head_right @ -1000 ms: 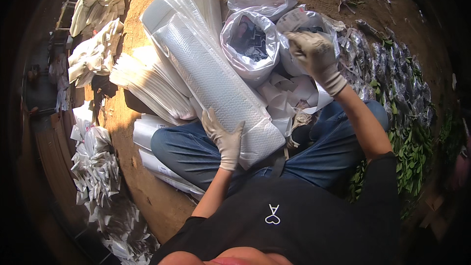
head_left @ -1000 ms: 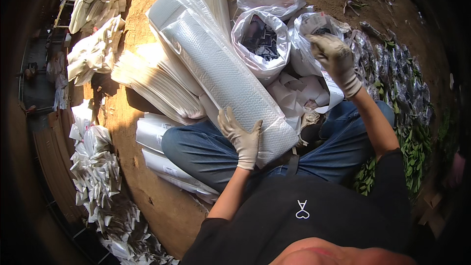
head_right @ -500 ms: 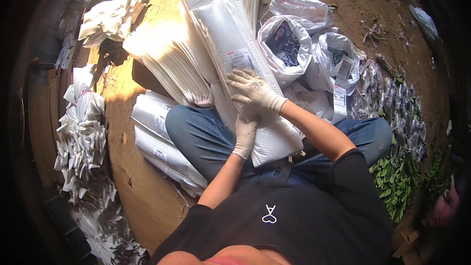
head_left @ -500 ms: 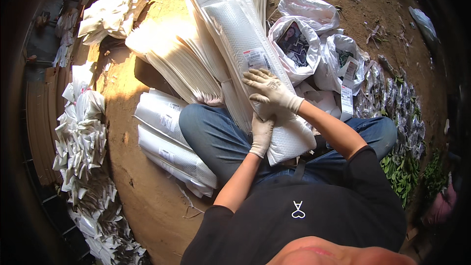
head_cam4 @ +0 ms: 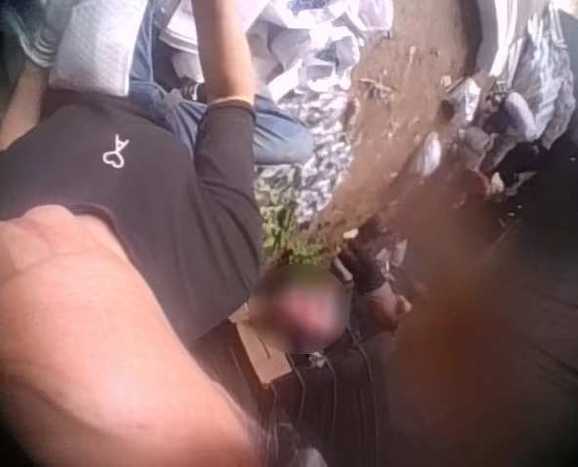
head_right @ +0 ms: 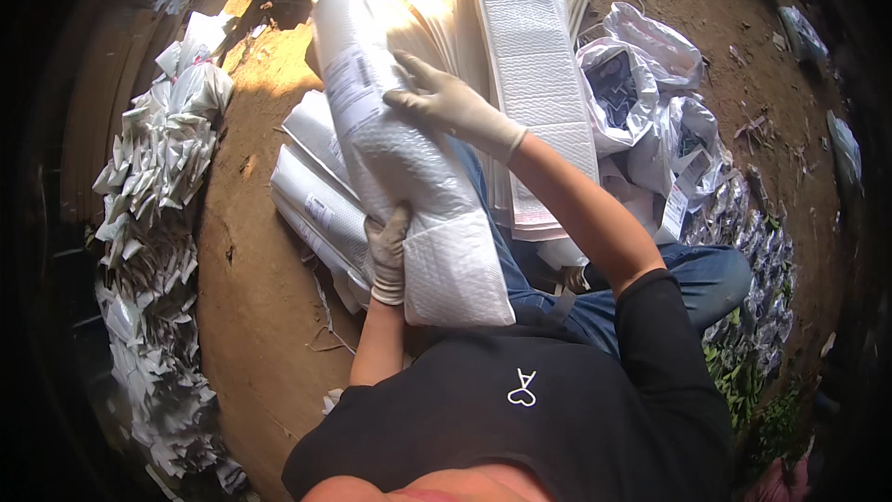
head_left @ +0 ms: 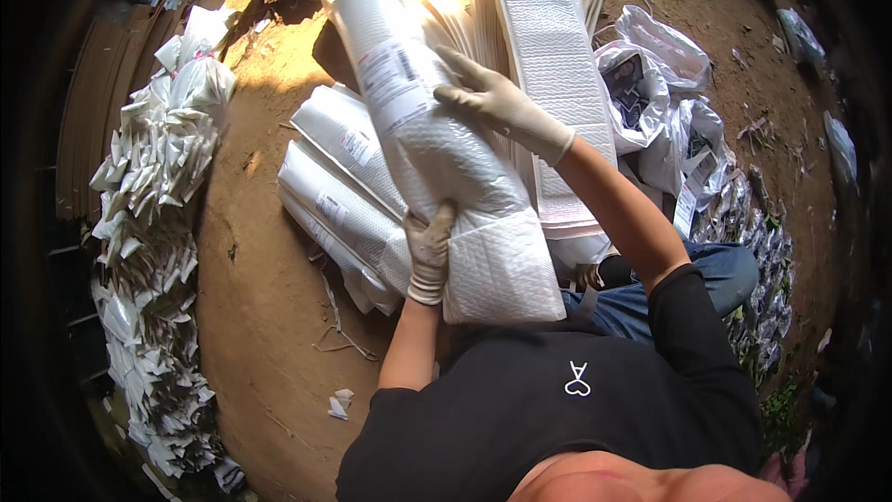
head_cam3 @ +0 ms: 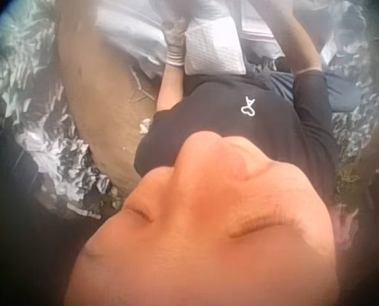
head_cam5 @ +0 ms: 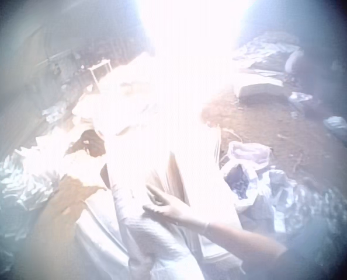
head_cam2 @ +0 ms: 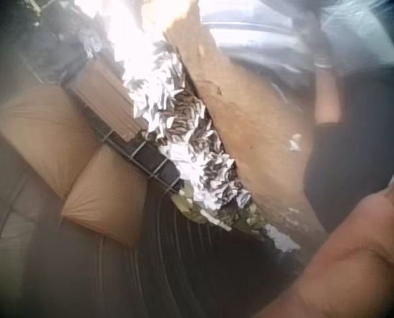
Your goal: The person sits on the ground and repeatedly packs green leaves into white bubble mailers. They fold the mailer flaps and place the sealed packages into a nearby white sack. The process is repeated continuously throughout the clip.
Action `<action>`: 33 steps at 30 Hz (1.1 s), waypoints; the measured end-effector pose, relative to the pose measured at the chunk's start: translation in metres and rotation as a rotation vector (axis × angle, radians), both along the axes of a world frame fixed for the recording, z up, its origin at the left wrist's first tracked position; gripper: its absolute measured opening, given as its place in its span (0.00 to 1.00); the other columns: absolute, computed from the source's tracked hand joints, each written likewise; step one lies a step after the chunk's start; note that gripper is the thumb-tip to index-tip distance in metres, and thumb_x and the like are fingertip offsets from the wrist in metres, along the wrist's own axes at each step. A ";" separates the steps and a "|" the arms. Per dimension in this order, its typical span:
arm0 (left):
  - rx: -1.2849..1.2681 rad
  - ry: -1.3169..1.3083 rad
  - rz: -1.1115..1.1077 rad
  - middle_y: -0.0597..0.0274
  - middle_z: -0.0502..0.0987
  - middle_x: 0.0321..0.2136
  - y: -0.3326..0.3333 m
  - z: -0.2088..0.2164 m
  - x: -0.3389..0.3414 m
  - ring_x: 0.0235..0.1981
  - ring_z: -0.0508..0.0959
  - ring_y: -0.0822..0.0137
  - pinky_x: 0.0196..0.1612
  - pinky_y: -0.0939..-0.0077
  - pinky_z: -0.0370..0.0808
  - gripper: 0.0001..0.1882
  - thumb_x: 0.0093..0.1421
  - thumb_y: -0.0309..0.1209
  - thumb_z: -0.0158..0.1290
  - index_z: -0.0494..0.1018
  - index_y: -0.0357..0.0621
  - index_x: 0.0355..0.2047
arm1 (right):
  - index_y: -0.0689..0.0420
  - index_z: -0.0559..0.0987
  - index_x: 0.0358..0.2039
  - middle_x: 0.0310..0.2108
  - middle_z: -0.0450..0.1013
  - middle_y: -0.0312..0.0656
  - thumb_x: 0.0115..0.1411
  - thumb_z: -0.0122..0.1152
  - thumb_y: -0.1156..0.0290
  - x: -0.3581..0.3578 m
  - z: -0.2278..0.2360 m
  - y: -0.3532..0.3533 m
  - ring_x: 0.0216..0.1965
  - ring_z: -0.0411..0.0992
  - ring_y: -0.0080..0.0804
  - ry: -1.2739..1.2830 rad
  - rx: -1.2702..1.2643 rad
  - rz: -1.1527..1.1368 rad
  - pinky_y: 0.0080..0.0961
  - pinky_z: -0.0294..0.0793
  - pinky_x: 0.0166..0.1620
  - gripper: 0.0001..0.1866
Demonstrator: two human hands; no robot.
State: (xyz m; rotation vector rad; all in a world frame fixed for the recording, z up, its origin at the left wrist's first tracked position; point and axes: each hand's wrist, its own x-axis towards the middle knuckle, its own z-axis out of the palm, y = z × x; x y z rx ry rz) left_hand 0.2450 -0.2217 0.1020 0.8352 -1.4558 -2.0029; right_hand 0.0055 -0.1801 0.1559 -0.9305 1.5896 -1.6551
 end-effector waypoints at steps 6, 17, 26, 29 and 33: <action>0.143 -0.204 0.037 0.53 0.80 0.42 -0.166 -0.098 0.109 0.39 0.80 0.63 0.45 0.66 0.80 0.20 0.67 0.42 0.53 0.77 0.34 0.46 | 0.55 0.79 0.55 0.56 0.74 0.45 0.64 0.63 0.67 0.029 -0.019 0.083 0.57 0.74 0.40 0.390 -0.034 -0.190 0.33 0.72 0.60 0.19; -0.033 -0.906 0.254 0.47 0.73 0.54 -0.162 -0.179 0.156 0.51 0.74 0.53 0.57 0.59 0.73 0.39 0.56 0.41 0.69 0.65 0.32 0.61 | 0.49 0.82 0.53 0.45 0.81 0.47 0.63 0.54 0.57 -0.107 -0.191 0.288 0.47 0.80 0.41 0.192 0.994 -0.681 0.36 0.75 0.54 0.21; -1.320 -0.393 0.247 0.49 0.73 0.52 -0.101 0.002 -0.046 0.53 0.74 0.51 0.61 0.57 0.69 0.26 0.63 0.25 0.57 0.65 0.36 0.61 | 0.51 0.71 0.62 0.61 0.71 0.45 0.64 0.51 0.67 -0.220 -0.318 0.235 0.59 0.73 0.43 0.206 1.275 -0.676 0.41 0.69 0.62 0.25; -1.192 -0.197 -0.058 0.52 0.76 0.46 -0.027 0.025 -0.113 0.48 0.75 0.59 0.53 0.68 0.72 0.13 0.66 0.23 0.49 0.75 0.33 0.50 | 0.50 0.79 0.47 0.50 0.78 0.44 0.65 0.48 0.73 -0.215 -0.331 0.226 0.53 0.78 0.39 0.206 1.366 -0.706 0.45 0.75 0.53 0.14; -1.274 -0.310 -1.090 0.50 0.73 0.55 0.085 -0.034 -0.173 0.58 0.72 0.44 0.59 0.53 0.69 0.23 0.54 0.28 0.62 0.76 0.46 0.52 | 0.53 0.82 0.42 0.45 0.80 0.44 0.61 0.60 0.63 -0.185 -0.324 0.245 0.46 0.79 0.42 0.313 1.037 -0.868 0.39 0.75 0.50 0.12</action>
